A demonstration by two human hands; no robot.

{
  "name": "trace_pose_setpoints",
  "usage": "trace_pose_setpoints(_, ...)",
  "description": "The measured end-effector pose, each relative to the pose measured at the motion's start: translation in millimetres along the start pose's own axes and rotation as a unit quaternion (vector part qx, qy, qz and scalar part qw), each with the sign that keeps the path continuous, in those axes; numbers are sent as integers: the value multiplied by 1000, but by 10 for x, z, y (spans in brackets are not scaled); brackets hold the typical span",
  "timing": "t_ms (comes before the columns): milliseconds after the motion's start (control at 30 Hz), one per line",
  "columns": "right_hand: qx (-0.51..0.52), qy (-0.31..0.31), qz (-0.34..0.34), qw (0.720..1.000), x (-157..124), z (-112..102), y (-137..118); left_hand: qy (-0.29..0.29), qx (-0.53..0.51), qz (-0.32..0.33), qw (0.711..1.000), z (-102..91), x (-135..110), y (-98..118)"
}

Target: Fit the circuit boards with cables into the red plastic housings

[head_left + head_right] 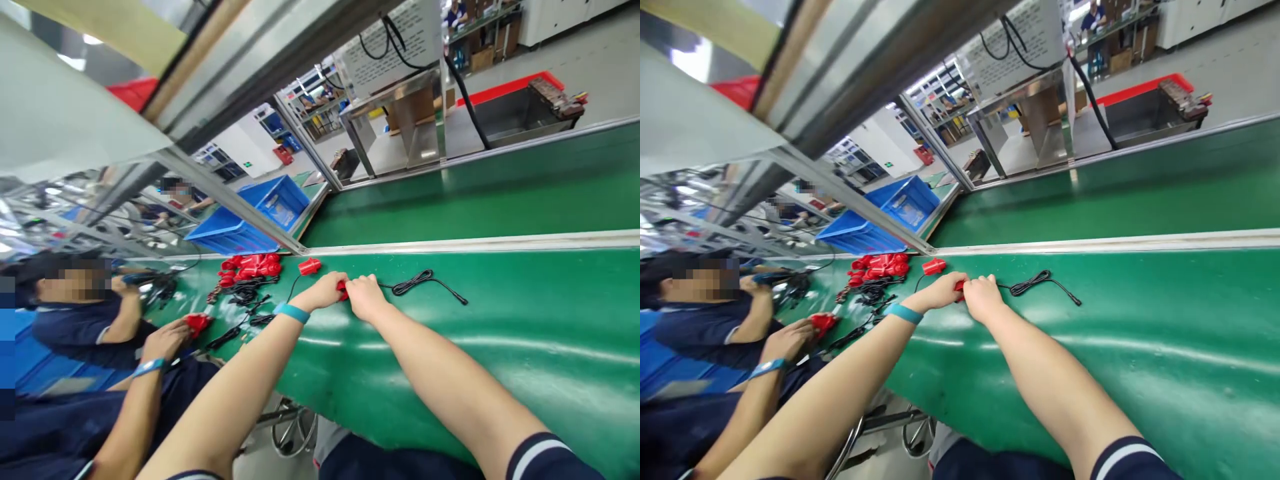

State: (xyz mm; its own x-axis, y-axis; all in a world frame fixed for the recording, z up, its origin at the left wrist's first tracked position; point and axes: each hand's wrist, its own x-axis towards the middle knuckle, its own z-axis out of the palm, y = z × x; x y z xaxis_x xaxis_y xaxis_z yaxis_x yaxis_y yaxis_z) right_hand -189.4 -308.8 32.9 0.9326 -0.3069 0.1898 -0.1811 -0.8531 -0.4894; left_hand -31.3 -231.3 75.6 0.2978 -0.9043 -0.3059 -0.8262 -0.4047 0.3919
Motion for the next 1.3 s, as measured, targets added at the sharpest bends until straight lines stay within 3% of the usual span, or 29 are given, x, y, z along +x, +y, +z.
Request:
trace_pose_setpoints(200, 23, 0, 1, 1000, 6, -6, -7, -82, -139, -8, 987, -151, -172, -76)
trace_pose_setpoints(433, 14, 27, -4, 1000, 13, -22, -28, -113, -316, -35, 941, -198, -244, -105)
trace_pose_setpoints(600, 5, 90, -1, 996, -21, -38, -68, -114, -439, -17, 891, -93, -155, -244)
trace_pose_setpoints(700, 5, 125, -40, 991, -61, -42, -104, -75, -476, 27, 876, 66, -129, -328)
trace_pose_setpoints(833, 9, 133, -82, 988, -141, -21, -159, 25, -486, 89, 869, 288, -178, -366)
trace_pose_setpoints(933, -31, 143, -91, 985, -184, 66, -135, 98, -473, 177, 857, 374, -233, -340)
trace_pose_setpoints(1033, -80, 192, -96, 973, -177, 198, -52, 126, -432, 245, 859, 406, -273, -316)
trace_pose_setpoints(1200, -106, 268, -134, 948, -169, 301, 84, 165, -369, 250, 880, 463, -286, -351)
trace_pose_setpoints(1300, -133, 271, -98, 948, -270, 213, 232, 227, -322, 229, 890, 429, -270, -412)
